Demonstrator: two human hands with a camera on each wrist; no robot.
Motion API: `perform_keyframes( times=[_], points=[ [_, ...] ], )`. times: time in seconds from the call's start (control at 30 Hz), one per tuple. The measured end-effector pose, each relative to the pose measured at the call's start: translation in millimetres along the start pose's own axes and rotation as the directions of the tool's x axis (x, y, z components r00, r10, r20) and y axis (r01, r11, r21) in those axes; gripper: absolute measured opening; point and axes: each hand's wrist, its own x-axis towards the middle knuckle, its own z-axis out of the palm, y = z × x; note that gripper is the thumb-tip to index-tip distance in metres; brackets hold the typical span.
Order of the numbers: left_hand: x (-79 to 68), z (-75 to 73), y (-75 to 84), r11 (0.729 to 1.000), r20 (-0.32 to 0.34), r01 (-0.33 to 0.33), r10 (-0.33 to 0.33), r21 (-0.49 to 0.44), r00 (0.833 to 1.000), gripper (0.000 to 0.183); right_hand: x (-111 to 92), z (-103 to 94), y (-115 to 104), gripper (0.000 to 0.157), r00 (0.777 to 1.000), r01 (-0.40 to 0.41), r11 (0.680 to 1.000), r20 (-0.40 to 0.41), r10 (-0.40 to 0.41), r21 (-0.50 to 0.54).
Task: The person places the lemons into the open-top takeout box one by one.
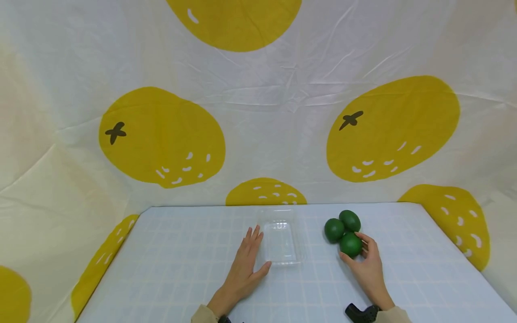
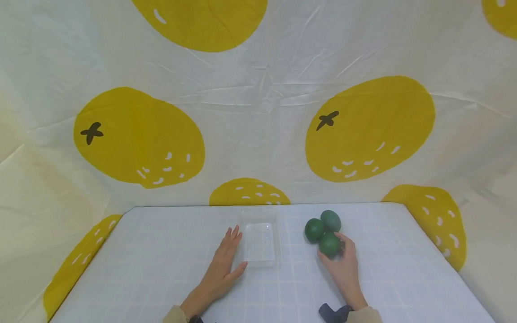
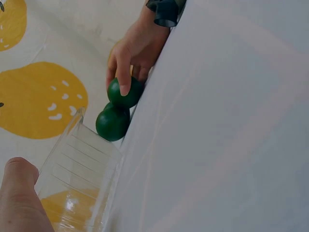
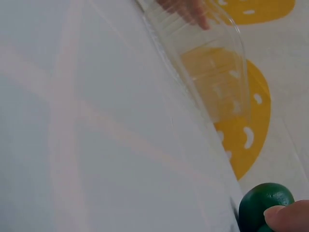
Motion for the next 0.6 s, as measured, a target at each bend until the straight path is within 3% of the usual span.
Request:
perform_keyframes(
  times=[0.27, 0.4, 0.6],
  points=[
    [0.0, 0.4, -0.8, 1.000, 0.001, -0.001, 0.001, 0.007, 1.000, 0.072, -2.6, 0.0, -0.7, 0.078, 0.999, 0.023, 1.000, -0.025, -0.023, -0.003],
    [-0.3, 0.4, -0.5, 1.000, -0.002, -0.002, 0.002, 0.008, 1.000, 0.072, -4.4, 0.6, -0.6, 0.076, 0.997, 0.009, 1.000, -0.080, -0.010, -0.017],
    [0.0, -0.1, -0.2, 1.000, -0.002, -0.007, 0.007, 0.009, 1.000, 0.072, -6.3, 0.0, -4.2, 0.074, 0.989, 0.017, 0.999, -0.148, -0.010, 0.047]
  ],
)
